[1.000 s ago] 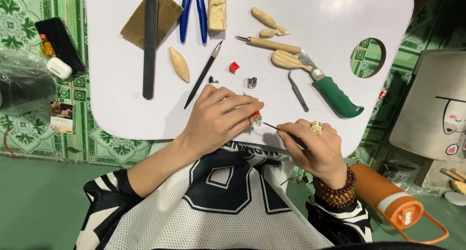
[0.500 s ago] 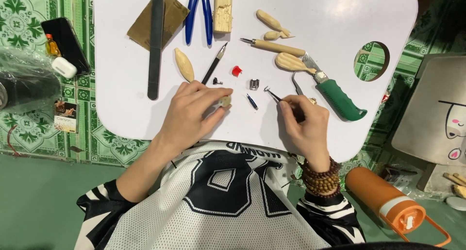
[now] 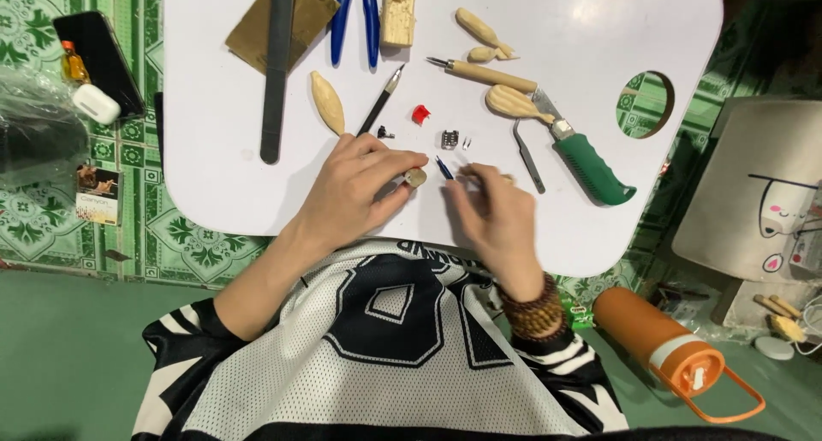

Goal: Disassembling and reassembling a small lighter to repair its mechanism, handling tiny internal components.

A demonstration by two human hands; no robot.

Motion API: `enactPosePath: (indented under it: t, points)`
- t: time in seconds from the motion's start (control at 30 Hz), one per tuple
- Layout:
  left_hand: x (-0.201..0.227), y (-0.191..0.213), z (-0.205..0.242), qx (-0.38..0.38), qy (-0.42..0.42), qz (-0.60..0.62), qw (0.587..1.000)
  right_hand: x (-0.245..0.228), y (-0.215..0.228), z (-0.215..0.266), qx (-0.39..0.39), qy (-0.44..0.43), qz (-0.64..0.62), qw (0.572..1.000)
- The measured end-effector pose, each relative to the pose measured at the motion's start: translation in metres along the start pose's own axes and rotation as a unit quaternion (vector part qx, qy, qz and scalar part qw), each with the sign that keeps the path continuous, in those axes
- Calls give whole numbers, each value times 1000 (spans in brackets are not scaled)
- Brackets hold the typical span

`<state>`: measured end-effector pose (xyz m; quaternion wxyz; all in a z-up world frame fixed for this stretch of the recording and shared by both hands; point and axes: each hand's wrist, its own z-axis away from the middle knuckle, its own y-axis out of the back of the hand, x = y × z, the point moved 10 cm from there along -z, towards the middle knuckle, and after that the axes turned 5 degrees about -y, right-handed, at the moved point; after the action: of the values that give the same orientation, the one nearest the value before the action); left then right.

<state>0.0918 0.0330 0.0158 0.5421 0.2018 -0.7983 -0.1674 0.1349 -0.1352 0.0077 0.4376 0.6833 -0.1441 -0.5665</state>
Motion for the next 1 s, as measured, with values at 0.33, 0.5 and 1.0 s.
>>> enactPosePath:
  t: [0.33,0.5,1.0]
  points:
    - [8,-2,3,36,-34,58,997,8,-3,3,-30,-112,-251,961]
    - [4,-24,8,68,-4,136,988,14,1,8,70,-167,-498,848]
    - [30,0,-5,81,-40,120,989,-10,-4,3,31,-124,-549,826]
